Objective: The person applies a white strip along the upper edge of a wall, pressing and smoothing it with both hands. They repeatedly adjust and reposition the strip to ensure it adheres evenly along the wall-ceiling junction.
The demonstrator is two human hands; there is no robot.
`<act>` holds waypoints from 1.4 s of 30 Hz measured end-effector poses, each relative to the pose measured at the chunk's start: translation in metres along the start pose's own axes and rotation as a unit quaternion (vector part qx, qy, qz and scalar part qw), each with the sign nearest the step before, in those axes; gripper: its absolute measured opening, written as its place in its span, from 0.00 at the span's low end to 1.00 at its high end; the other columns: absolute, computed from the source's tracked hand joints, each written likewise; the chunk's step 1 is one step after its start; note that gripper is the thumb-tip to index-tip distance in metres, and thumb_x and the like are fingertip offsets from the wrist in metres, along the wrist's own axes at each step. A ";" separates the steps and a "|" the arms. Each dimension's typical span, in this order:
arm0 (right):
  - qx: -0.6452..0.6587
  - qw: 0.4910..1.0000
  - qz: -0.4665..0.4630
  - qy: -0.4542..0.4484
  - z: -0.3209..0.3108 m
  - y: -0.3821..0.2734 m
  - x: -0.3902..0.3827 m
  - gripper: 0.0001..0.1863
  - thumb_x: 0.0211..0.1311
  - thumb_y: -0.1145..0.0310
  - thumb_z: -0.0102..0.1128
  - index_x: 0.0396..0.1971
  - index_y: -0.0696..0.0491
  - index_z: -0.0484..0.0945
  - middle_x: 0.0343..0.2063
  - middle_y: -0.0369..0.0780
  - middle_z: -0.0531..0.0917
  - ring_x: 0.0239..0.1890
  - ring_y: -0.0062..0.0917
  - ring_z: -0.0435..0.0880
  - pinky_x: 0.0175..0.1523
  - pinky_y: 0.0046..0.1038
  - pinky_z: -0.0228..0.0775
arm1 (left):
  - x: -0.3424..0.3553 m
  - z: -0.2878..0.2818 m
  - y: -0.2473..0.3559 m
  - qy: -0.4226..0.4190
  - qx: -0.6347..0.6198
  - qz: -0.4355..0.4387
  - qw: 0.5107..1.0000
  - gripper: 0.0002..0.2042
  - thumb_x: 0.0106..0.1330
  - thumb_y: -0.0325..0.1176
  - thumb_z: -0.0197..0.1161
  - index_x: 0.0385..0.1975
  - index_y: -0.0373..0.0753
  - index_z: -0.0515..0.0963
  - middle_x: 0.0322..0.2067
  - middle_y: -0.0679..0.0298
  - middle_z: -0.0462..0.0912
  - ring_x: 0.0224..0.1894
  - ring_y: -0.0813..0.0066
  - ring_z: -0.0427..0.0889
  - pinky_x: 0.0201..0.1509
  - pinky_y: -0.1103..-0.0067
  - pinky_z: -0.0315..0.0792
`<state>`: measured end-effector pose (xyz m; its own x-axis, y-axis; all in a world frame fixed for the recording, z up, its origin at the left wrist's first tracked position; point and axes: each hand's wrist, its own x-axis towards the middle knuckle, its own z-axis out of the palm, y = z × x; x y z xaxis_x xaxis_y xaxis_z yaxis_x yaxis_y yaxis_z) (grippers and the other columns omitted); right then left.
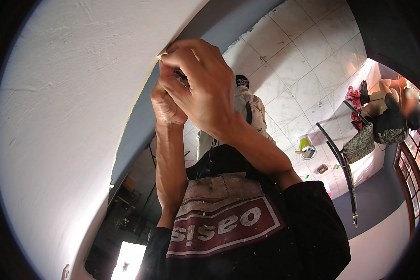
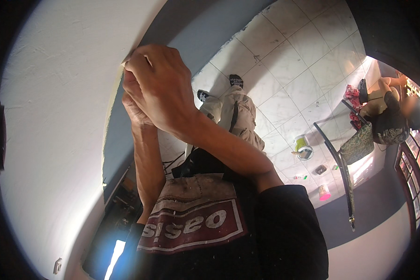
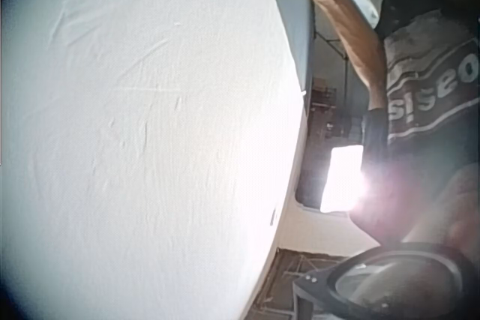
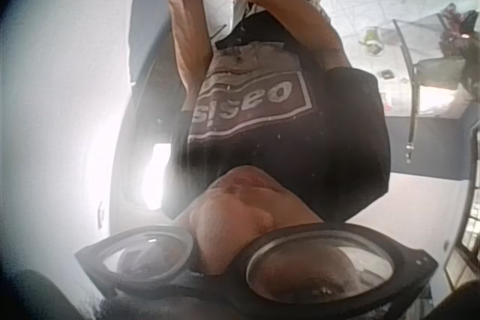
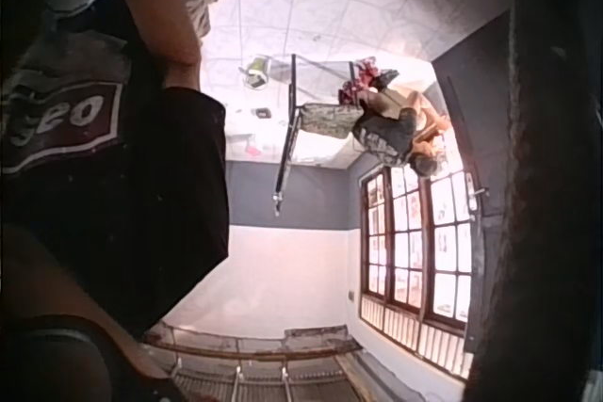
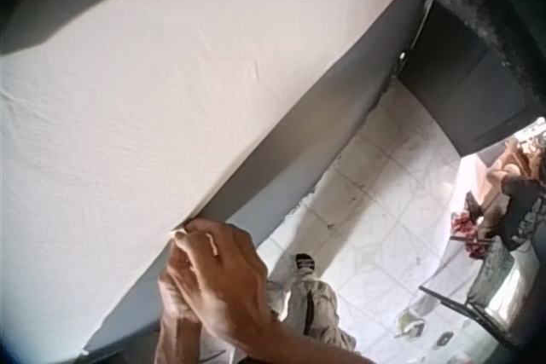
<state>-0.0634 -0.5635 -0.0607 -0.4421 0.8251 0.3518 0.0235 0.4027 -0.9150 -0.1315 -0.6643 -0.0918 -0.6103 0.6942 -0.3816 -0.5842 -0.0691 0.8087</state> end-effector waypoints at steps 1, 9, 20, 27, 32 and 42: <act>0.003 1.000 0.000 0.001 0.000 0.001 -0.001 0.16 0.46 0.79 0.77 0.36 0.51 0.84 0.40 0.35 0.87 0.40 0.30 0.86 0.39 0.29 0.80 | 0.000 0.000 0.000 -0.006 -0.027 -0.006 1.000 0.28 0.72 0.53 0.62 0.64 0.41 0.72 0.49 0.63 0.81 0.51 0.72 0.83 0.55 0.74 0.82; 0.007 1.000 0.004 -0.007 -0.003 0.000 -0.003 0.13 0.51 0.78 0.78 0.36 0.52 0.84 0.42 0.36 0.88 0.40 0.28 0.86 0.39 0.28 0.80 | 0.004 -0.016 -0.013 -0.014 -0.150 -0.054 0.987 0.21 0.73 0.46 0.60 0.57 0.38 0.75 0.45 0.60 0.84 0.47 0.70 0.86 0.51 0.74 0.85; 0.015 1.000 0.019 -0.019 -0.004 0.000 -0.008 0.13 0.51 0.77 0.78 0.36 0.52 0.85 0.44 0.36 0.88 0.42 0.27 0.86 0.39 0.27 0.80 | -0.001 0.002 -0.002 0.000 -0.146 -0.033 0.989 0.18 0.79 0.46 0.53 0.54 0.38 0.77 0.43 0.60 0.84 0.44 0.70 0.88 0.48 0.74 0.86; 0.019 0.999 0.019 -0.019 -0.004 0.003 -0.010 0.14 0.48 0.77 0.79 0.36 0.52 0.85 0.45 0.36 0.88 0.42 0.27 0.86 0.39 0.27 0.80 | -0.003 0.009 -0.001 0.021 -0.184 -0.057 0.981 0.19 0.79 0.45 0.51 0.59 0.38 0.75 0.44 0.60 0.84 0.44 0.71 0.88 0.47 0.75 0.86; 0.028 0.999 0.023 -0.024 -0.005 0.001 -0.012 0.15 0.47 0.77 0.80 0.36 0.51 0.85 0.46 0.37 0.87 0.42 0.27 0.86 0.39 0.27 0.80 | -0.006 0.001 -0.003 -0.014 -0.158 -0.032 0.987 0.20 0.79 0.44 0.50 0.62 0.38 0.74 0.46 0.59 0.84 0.47 0.71 0.87 0.49 0.76 0.86; 0.033 0.998 0.029 -0.044 -0.009 0.001 -0.015 0.17 0.44 0.76 0.81 0.36 0.52 0.85 0.51 0.39 0.86 0.43 0.28 0.87 0.37 0.26 0.81 | -0.012 -0.016 -0.011 -0.050 -0.112 -0.013 0.992 0.22 0.73 0.45 0.55 0.60 0.38 0.73 0.47 0.59 0.82 0.48 0.69 0.85 0.51 0.73 0.83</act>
<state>-0.0487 -0.5723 -0.0654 -0.5181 0.8073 0.2826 -0.0070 0.3264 -0.9452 -0.1268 -0.6835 -0.1033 -0.5436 0.7648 -0.3457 -0.7104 -0.1999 0.6749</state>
